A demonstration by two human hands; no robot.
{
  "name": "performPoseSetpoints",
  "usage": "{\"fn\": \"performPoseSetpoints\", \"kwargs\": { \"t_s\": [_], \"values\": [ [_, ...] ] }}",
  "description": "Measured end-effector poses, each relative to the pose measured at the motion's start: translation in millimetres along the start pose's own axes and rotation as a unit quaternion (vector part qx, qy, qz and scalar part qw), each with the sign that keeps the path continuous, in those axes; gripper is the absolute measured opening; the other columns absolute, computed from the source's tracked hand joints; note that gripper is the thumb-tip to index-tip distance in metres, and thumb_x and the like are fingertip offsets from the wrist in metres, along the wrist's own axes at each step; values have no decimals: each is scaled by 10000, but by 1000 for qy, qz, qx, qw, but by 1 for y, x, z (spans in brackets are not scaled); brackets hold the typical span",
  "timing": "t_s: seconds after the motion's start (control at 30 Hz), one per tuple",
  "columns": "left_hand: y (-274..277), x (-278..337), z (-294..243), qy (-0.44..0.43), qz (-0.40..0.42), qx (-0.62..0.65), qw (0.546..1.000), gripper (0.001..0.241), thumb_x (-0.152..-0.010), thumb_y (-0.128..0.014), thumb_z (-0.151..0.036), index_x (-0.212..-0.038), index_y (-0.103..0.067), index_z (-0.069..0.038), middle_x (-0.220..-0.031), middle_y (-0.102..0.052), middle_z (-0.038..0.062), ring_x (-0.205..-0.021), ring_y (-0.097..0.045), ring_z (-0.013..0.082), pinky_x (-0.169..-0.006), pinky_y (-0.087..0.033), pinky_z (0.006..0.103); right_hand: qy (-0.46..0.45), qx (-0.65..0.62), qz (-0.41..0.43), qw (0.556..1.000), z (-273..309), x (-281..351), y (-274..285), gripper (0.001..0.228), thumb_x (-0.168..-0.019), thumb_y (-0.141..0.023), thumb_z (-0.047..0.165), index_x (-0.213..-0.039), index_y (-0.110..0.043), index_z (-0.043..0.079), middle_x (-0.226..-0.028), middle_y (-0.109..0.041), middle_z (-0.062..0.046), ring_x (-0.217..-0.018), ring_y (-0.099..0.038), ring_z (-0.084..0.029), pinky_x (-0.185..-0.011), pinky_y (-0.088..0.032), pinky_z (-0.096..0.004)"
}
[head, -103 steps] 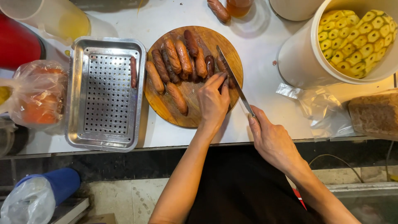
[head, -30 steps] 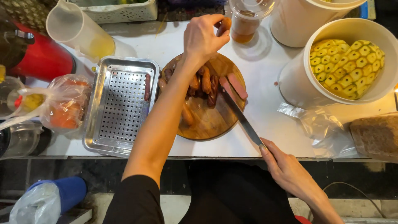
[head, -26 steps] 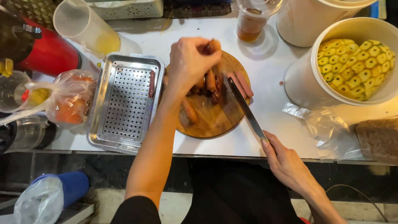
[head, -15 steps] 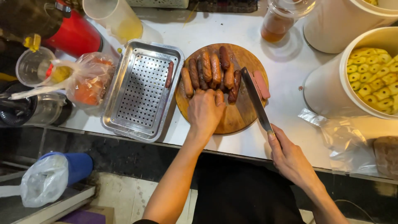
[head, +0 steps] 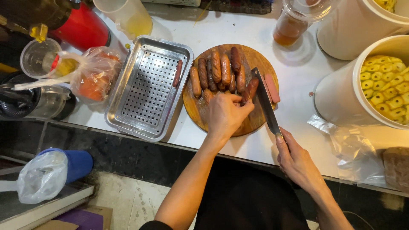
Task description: Slicing cooked sausages on a wooden cutting board using a knife.
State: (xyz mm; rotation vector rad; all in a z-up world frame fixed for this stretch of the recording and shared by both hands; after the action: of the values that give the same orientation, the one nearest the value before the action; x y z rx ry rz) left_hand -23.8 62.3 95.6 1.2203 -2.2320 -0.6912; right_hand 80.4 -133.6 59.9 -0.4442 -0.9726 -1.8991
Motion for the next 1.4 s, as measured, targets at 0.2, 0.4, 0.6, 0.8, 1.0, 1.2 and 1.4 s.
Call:
{"fn": "performPoseSetpoints", "kwargs": {
  "t_s": [0.2,0.4,0.6,0.8,1.0,1.2,1.4],
  "values": [
    [46,-13,46,4,-139,-7,990,236,-881,-757,-283,-761,-783,-82,-540,-649,-41,-404,-447,78,-480,-354,251,-15,41,0,999,9,0,0,548,-1019,-353,445,-1488,-512,209,-643,-630,-153,-573,-579,-235,-547,-443,-347],
    [33,-27,77,-39,-209,-108,971,409,-831,-797,-391,-1029,-781,-34,-774,-719,145,-756,-715,420,-670,-572,578,5,69,17,997,3,-6,1,517,-1053,-350,412,-1524,-488,250,-625,-675,-148,-632,-721,-347,-758,-580,-501],
    [-59,-31,42,-176,-145,-127,965,296,-837,-779,-246,-1040,-731,-35,-850,-732,170,-780,-737,401,-671,-595,531,16,71,6,997,-6,-12,-2,500,-1053,-358,416,-1506,-504,262,-619,-675,-138,-592,-716,-333,-753,-584,-501],
    [-64,-31,4,-197,-126,-88,968,507,-782,-748,33,-1267,-617,102,-998,-692,325,-849,-717,510,-731,-580,612,13,67,2,998,-4,-7,-1,511,-1046,-359,426,-1514,-489,270,-618,-674,-135,-640,-723,-348,-767,-579,-510],
    [-74,1,22,-79,-58,91,991,468,-754,-799,-158,-1205,-717,-63,-961,-747,205,-855,-762,346,-770,-605,416,15,73,-5,997,-5,-11,-2,505,-1051,-349,452,-1510,-490,297,-665,-690,-144,-738,-730,-379,-820,-570,-543],
    [-110,-17,69,-169,-129,62,975,341,-896,-725,-196,-1226,-745,-113,-1210,-722,134,-1152,-693,318,-1167,-318,451,20,100,-14,995,11,-3,-2,521,-1041,-329,482,-1525,-454,334,-964,-761,-259,-1010,-699,-504,-979,-512,-605],
    [-117,-25,77,-147,-101,58,982,338,-900,-697,-216,-1228,-750,-150,-1266,-716,82,-1201,-676,288,-1188,-296,435,13,120,-30,992,36,18,-1,544,-1040,-303,495,-1538,-425,313,-1100,-732,-286,-1101,-643,-542,-1037,-471,-630]
  ]
}}
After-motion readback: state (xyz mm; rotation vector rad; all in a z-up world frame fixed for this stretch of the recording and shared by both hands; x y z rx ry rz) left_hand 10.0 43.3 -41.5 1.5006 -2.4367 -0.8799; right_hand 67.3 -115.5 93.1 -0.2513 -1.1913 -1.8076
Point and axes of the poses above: each hand's wrist, its own x-axis away from the middle knuckle, its own y-axis out of the back of the hand, z = x × y, the point moved 5 cm from there along -x, towards the middle knuckle
